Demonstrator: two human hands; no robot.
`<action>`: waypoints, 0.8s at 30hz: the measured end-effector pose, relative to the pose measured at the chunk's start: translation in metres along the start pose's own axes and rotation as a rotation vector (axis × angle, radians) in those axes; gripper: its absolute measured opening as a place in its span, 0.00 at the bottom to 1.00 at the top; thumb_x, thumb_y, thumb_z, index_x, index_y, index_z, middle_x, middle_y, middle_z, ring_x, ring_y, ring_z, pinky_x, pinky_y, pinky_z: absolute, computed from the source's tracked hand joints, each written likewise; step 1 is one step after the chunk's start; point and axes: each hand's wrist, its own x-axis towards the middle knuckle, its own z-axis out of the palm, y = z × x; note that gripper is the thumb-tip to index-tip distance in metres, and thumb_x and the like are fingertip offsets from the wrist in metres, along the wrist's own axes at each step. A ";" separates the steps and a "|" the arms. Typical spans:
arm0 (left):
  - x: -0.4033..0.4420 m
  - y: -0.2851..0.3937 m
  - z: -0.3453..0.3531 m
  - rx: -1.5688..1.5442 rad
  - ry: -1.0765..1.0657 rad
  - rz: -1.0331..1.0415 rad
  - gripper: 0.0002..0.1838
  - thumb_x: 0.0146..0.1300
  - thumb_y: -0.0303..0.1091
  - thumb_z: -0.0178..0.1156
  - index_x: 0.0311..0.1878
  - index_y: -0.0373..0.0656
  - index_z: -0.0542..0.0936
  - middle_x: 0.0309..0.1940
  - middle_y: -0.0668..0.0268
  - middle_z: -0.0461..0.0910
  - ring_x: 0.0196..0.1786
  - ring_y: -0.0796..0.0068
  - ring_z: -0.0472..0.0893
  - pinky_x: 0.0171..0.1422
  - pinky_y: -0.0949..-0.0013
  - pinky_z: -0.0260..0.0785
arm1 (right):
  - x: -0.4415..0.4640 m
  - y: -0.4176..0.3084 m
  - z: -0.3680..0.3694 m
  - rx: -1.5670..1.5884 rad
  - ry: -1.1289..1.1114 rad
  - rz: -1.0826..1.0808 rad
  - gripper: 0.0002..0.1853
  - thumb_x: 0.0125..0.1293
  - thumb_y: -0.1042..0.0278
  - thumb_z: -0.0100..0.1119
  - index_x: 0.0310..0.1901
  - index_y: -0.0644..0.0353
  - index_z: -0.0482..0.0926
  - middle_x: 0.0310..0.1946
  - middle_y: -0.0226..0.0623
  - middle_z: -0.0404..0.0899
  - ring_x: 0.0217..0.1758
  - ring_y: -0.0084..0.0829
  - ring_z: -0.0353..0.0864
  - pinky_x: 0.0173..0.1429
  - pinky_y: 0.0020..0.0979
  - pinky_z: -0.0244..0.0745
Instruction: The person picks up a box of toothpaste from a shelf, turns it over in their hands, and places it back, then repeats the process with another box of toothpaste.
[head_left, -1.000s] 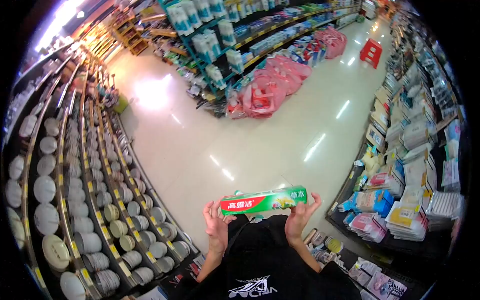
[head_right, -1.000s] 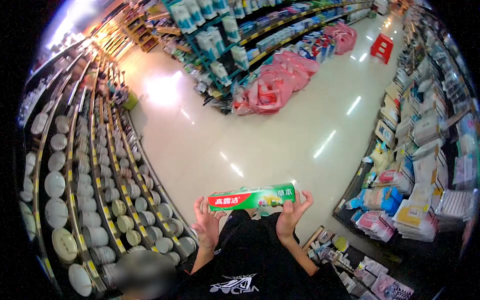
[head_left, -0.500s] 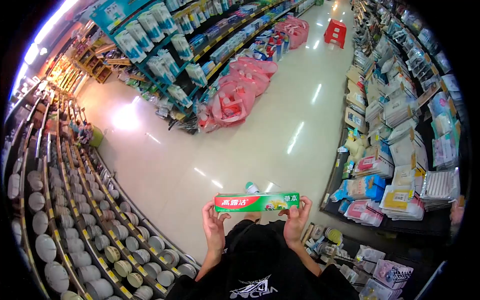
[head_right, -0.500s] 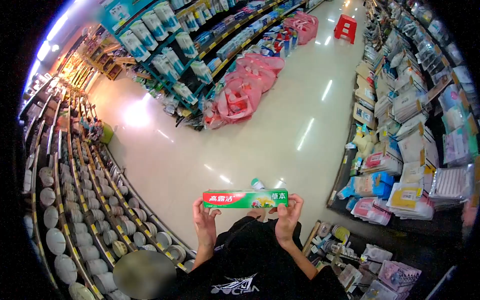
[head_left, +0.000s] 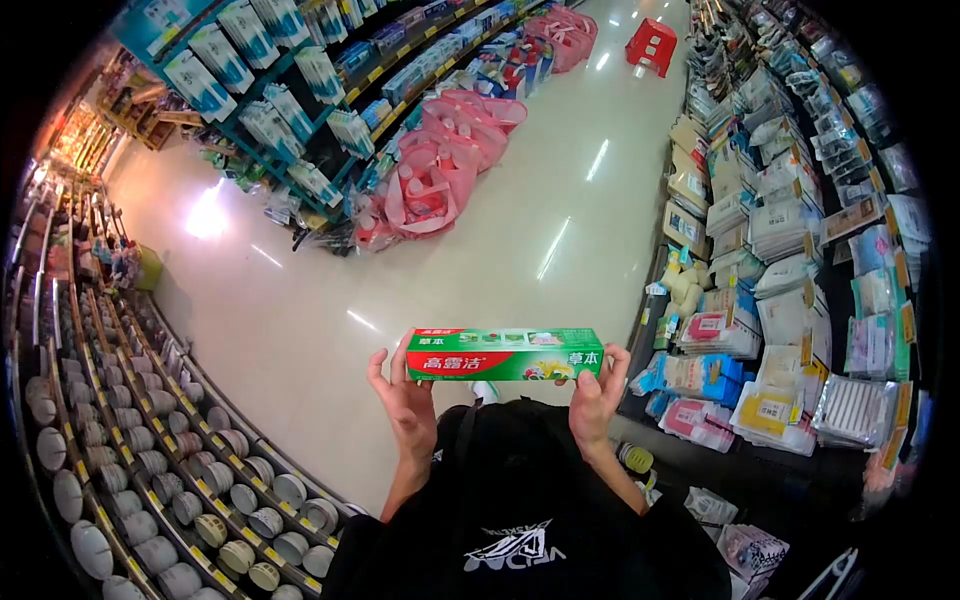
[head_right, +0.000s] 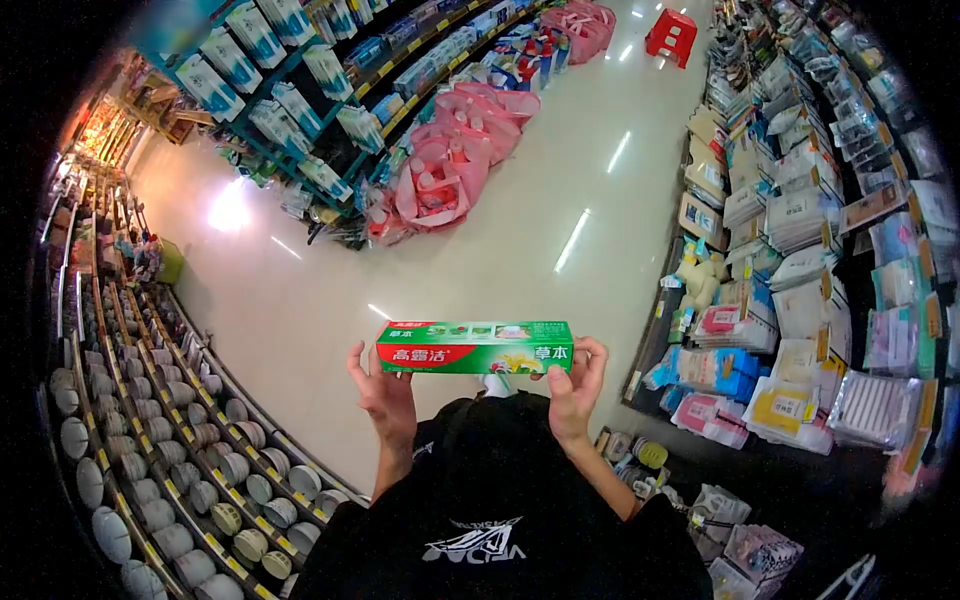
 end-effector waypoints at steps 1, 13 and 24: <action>0.008 -0.006 0.000 -0.007 0.016 0.004 0.51 0.48 0.73 0.56 0.64 0.46 0.52 0.69 0.48 0.51 0.68 0.60 0.61 0.66 0.58 0.60 | 0.009 -0.001 0.006 0.004 -0.009 -0.002 0.25 0.60 0.69 0.54 0.55 0.57 0.54 0.44 0.41 0.72 0.44 0.29 0.73 0.43 0.31 0.72; 0.091 -0.063 0.036 -0.047 -0.063 -0.228 0.46 0.46 0.72 0.59 0.59 0.47 0.62 0.68 0.54 0.55 0.68 0.61 0.60 0.66 0.58 0.58 | 0.092 0.017 -0.009 -0.090 0.162 -0.149 0.31 0.58 0.65 0.59 0.57 0.56 0.50 0.50 0.45 0.70 0.53 0.30 0.67 0.61 0.32 0.57; 0.185 -0.140 0.136 0.072 -0.206 -0.394 0.43 0.50 0.72 0.55 0.58 0.47 0.62 0.65 0.56 0.59 0.64 0.64 0.65 0.61 0.61 0.60 | 0.207 0.017 -0.082 -0.102 0.358 -0.047 0.23 0.63 0.64 0.59 0.53 0.61 0.60 0.41 0.39 0.76 0.37 0.26 0.76 0.36 0.29 0.75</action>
